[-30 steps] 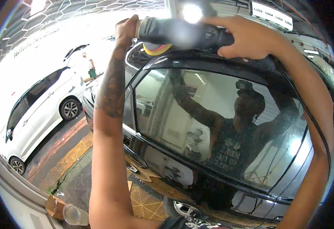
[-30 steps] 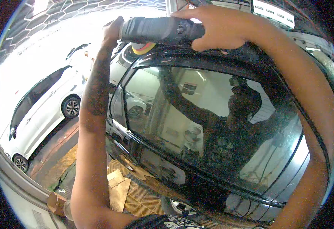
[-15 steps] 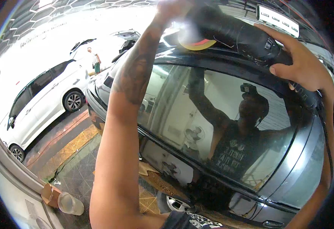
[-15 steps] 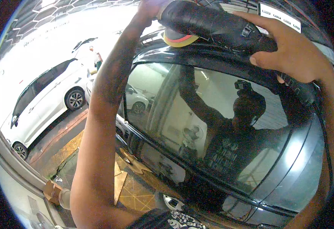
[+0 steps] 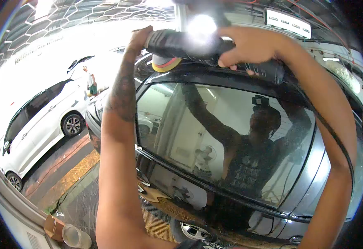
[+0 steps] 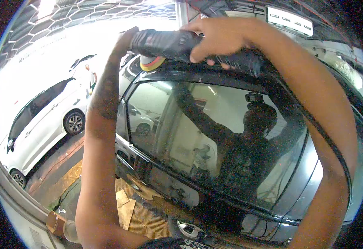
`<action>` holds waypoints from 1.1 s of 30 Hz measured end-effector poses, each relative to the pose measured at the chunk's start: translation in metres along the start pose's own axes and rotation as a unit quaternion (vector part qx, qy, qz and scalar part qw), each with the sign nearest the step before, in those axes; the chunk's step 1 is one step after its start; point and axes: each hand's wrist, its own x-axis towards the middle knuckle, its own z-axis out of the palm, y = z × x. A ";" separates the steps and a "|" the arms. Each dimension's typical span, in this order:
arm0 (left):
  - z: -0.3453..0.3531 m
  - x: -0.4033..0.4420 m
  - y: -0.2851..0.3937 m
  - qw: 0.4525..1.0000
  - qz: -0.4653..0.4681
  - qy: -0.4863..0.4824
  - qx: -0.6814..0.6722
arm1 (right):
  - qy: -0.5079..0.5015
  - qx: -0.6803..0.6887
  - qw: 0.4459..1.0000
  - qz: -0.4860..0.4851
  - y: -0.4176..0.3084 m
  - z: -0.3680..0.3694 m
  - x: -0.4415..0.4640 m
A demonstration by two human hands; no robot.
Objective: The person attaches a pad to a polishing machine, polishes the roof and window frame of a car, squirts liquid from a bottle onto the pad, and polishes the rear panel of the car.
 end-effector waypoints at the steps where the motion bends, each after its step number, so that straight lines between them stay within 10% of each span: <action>1: 0.004 0.015 -0.014 1.000 0.004 -0.003 -0.003 | -0.023 0.022 0.999 0.013 0.001 -0.009 0.005; 11: 0.035 0.025 0.075 0.976 0.173 -0.088 0.102 | 0.006 0.035 0.996 0.077 0.022 -0.049 -0.056; 14: 0.047 0.006 0.142 0.992 0.002 -0.123 -0.018 | 0.015 0.038 0.994 0.098 0.042 -0.061 -0.088; 17: 0.071 0.015 0.174 0.929 0.339 -0.133 -0.066 | 0.040 0.067 0.992 0.102 0.066 -0.073 -0.127; 20: 0.102 0.038 0.217 0.941 0.269 -0.128 0.157 | 0.061 0.092 0.986 0.126 0.079 -0.090 -0.170; 22: 0.137 0.071 0.208 0.904 0.402 -0.096 0.108 | 0.069 0.084 0.986 0.126 0.101 -0.104 -0.195; 26: 0.170 0.103 0.213 0.946 0.108 -0.228 -0.204 | 0.090 0.083 0.986 0.116 0.110 -0.105 -0.210; 28: 0.146 0.083 0.211 0.823 0.552 0.017 0.135 | 0.098 0.084 0.986 0.106 0.106 -0.103 -0.204; 33: 0.084 0.038 0.193 0.932 0.316 -0.165 0.070 | 0.032 0.051 0.990 0.128 0.075 -0.094 -0.147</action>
